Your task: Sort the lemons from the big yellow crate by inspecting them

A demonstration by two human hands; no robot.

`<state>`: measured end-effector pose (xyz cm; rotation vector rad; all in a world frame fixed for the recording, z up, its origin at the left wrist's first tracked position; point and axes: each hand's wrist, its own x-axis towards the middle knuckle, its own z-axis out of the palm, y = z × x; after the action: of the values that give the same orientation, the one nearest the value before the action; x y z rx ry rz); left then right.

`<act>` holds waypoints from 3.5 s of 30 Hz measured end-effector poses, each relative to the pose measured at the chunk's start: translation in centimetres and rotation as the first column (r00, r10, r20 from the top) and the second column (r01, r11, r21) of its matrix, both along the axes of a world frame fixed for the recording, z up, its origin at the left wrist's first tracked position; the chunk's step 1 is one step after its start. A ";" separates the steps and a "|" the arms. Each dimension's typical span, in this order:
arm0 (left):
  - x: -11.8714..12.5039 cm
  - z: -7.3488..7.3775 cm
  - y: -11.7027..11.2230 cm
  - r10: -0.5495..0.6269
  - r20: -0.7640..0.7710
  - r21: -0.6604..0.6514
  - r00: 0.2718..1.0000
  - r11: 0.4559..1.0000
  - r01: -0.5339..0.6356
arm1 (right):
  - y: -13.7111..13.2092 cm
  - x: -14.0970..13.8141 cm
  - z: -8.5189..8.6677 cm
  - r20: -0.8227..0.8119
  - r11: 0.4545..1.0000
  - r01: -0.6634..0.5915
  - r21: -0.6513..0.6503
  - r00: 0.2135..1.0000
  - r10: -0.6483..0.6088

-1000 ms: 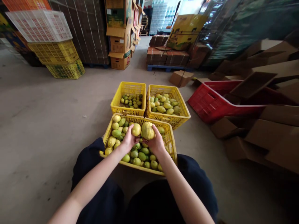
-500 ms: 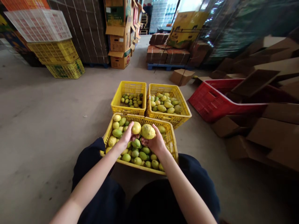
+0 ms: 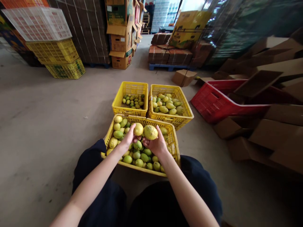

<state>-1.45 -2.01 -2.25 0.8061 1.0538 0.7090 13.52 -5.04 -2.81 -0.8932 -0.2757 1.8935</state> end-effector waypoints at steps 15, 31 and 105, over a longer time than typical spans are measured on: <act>-0.1 -0.6 0.0 0.109 -0.026 0.167 0.994 0.981 -0.104 | 0.2 0.5 -0.4 0.055 0.993 0.086 0.079 0.994 -0.090; -1.1 0.8 -0.2 0.216 -0.144 0.692 0.966 0.720 -0.058 | 0.0 0.6 1.1 0.266 0.842 0.289 0.456 0.858 -0.439; -1.1 -4.4 -1.0 -0.544 -0.578 -0.086 0.609 0.782 0.617 | -0.3 2.0 2.9 -0.026 0.923 0.367 -0.114 0.928 -0.372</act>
<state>-2.50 -3.02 -6.66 1.4520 1.1852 -0.0688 15.51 -5.36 0.12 -0.9005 0.0266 1.5845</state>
